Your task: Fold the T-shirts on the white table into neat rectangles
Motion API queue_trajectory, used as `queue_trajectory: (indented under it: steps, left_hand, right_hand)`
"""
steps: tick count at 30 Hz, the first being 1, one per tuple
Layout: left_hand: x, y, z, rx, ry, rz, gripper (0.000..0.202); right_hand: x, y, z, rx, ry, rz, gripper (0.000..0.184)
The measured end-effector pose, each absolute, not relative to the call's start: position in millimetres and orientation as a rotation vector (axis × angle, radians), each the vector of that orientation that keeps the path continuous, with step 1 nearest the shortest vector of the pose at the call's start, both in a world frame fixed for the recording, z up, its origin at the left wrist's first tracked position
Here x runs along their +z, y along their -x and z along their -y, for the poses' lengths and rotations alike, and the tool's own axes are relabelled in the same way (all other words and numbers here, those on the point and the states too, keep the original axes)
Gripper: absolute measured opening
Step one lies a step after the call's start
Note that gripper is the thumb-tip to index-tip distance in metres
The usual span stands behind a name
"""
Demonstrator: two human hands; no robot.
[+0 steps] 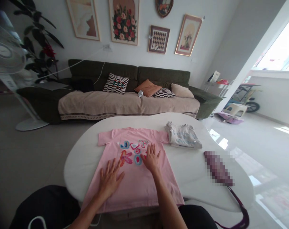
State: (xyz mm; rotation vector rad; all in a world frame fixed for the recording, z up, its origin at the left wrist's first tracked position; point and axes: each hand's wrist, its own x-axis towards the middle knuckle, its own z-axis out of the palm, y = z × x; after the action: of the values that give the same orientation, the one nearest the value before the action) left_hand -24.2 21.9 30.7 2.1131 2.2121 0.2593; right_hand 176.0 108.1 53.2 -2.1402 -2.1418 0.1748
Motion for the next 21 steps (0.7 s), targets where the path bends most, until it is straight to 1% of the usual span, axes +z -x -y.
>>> queue_trajectory:
  steps: [4, 7, 9, 12, 14, 17, 19, 21]
  left_hand:
    - [29, 22, -22, 0.237, -2.119, -2.213, 0.059]
    - [31, 24, -25, 0.215, -2.114, -2.178, 0.060]
    - [40, 29, -37, 0.199, -2.070, -2.105, 0.059]
    - [63, 43, -78, 0.231, -1.933, -2.016, 0.045]
    - [80, 56, -115, 0.289, -1.855, -2.058, 0.041]
    - [94, 80, -169, 0.375, -1.738, -2.257, 0.041]
    - [93, 98, -195, 0.419, -1.652, -2.387, 0.040]
    - [87, 117, -213, 0.432, -1.586, -2.463, 0.038]
  right_hand:
    - [37, -135, -49, 0.252, 1.944, 2.246, 0.066]
    - [30, -129, -34, 0.268, 1.903, 2.264, 0.065]
    - [38, -134, -40, 0.304, 1.898, 2.284, 0.064]
    - [61, -135, -50, 0.389, 1.932, 2.265, 0.061]
    - [71, -119, -41, 0.363, 1.879, 2.185, 0.057]
    - [55, -69, -7, 0.322, 1.515, 2.195, 0.042]
    - [26, -32, 13, 0.274, 1.310, 2.342, 0.024]
    - [-6, -5, 22, 0.053, 1.247, 2.324, 0.012]
